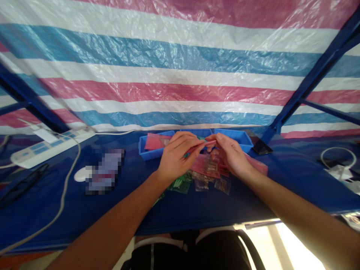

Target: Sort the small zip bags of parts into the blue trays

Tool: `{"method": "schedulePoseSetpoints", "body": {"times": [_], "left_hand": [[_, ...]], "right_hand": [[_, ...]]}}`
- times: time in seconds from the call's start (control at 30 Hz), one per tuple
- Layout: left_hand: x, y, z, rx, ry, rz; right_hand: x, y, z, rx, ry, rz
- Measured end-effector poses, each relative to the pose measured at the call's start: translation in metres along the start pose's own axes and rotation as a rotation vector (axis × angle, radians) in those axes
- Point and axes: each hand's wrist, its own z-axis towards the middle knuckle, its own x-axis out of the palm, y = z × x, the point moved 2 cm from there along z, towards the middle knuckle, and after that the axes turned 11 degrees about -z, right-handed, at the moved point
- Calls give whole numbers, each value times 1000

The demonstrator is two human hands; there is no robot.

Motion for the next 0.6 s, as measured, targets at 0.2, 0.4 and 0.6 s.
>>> {"method": "schedulePoseSetpoints", "body": {"times": [0.2, 0.4, 0.6], "left_hand": [[3, 0, 0, -57, -34, -71], [6, 4, -5, -101, -40, -98], [7, 7, -6, -236, 27, -22]], "right_hand": [[-4, 2, -3, -122, 42, -67], [6, 4, -4, -108, 109, -46], [3, 0, 2, -58, -27, 0]]}}
